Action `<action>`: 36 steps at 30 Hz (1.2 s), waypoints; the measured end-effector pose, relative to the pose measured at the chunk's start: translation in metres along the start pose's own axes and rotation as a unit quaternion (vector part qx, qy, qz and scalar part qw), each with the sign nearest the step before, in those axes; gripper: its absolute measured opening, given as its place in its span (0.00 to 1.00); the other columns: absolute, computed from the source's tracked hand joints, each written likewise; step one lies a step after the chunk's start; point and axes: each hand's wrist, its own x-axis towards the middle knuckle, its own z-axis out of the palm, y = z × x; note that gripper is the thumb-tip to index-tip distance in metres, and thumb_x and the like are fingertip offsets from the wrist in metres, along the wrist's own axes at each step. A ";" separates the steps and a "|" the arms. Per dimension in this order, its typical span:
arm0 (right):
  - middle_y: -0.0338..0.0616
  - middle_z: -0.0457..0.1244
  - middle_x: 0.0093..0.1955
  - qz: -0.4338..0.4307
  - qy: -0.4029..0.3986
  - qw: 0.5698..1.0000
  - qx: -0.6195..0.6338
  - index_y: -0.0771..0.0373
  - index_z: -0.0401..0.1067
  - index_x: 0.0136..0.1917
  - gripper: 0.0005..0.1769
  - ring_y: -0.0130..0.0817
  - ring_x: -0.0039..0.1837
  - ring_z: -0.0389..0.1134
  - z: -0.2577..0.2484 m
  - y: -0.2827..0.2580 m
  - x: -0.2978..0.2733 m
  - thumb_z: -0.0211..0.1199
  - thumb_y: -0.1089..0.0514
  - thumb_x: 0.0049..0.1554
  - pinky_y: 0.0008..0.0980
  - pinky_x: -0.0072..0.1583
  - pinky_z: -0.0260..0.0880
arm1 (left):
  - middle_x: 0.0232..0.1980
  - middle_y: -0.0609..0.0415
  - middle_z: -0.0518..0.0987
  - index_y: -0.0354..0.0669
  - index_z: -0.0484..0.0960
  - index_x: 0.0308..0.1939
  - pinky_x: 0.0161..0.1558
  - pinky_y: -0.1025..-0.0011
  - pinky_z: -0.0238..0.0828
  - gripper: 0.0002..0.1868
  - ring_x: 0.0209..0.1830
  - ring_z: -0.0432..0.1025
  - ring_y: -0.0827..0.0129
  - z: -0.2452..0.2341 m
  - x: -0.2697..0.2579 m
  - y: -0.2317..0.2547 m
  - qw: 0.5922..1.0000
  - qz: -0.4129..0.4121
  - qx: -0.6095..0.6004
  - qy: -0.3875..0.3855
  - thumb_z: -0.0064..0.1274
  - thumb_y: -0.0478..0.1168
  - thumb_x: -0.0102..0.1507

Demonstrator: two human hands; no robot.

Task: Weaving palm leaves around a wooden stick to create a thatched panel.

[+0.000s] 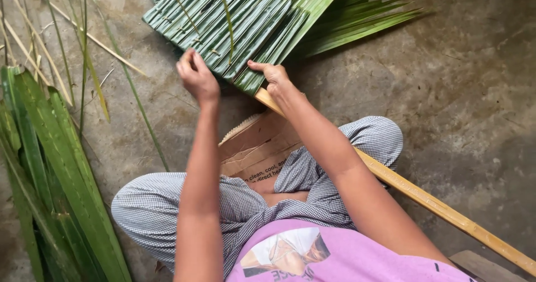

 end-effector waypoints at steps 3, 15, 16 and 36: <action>0.65 0.69 0.46 0.007 0.000 1.000 -0.010 0.79 0.73 0.49 0.39 0.58 0.49 0.74 0.000 -0.001 -0.001 0.89 0.65 0.27 0.55 0.47 0.78 | 0.40 0.55 0.77 0.45 0.82 0.49 0.44 0.65 0.75 0.09 0.36 0.76 0.63 0.025 0.062 -0.049 0.990 0.100 0.077 -0.060 0.58 0.39 0.65; 0.54 0.73 0.46 0.068 -0.059 0.996 0.010 0.76 0.80 0.47 0.12 0.41 0.43 0.74 -0.005 -0.028 -0.034 0.71 0.72 0.48 0.36 0.50 0.80 | 0.29 0.49 0.85 0.39 0.84 0.31 0.36 0.58 0.80 0.04 0.26 0.81 0.59 0.044 0.114 -0.026 0.957 0.030 0.175 -0.231 0.59 0.33 0.61; 0.54 0.73 0.46 0.069 -0.059 0.996 0.010 0.76 0.80 0.47 0.12 0.41 0.43 0.74 -0.005 -0.028 -0.033 0.71 0.72 0.48 0.36 0.50 0.80 | 0.29 0.49 0.85 0.39 0.84 0.31 0.36 0.58 0.80 0.04 0.26 0.81 0.59 0.044 0.115 -0.019 0.956 0.030 0.175 -0.232 0.59 0.33 0.61; 0.65 0.69 0.45 0.010 0.007 1.000 -0.001 0.81 0.73 0.48 0.39 0.57 0.49 0.74 0.001 -0.002 -0.005 0.89 0.66 0.26 0.54 0.48 0.78 | 0.28 0.48 0.85 0.37 0.83 0.36 0.31 0.71 0.82 0.04 0.28 0.83 0.68 -0.039 0.008 0.064 0.938 -0.129 -0.050 -0.318 0.62 0.32 0.59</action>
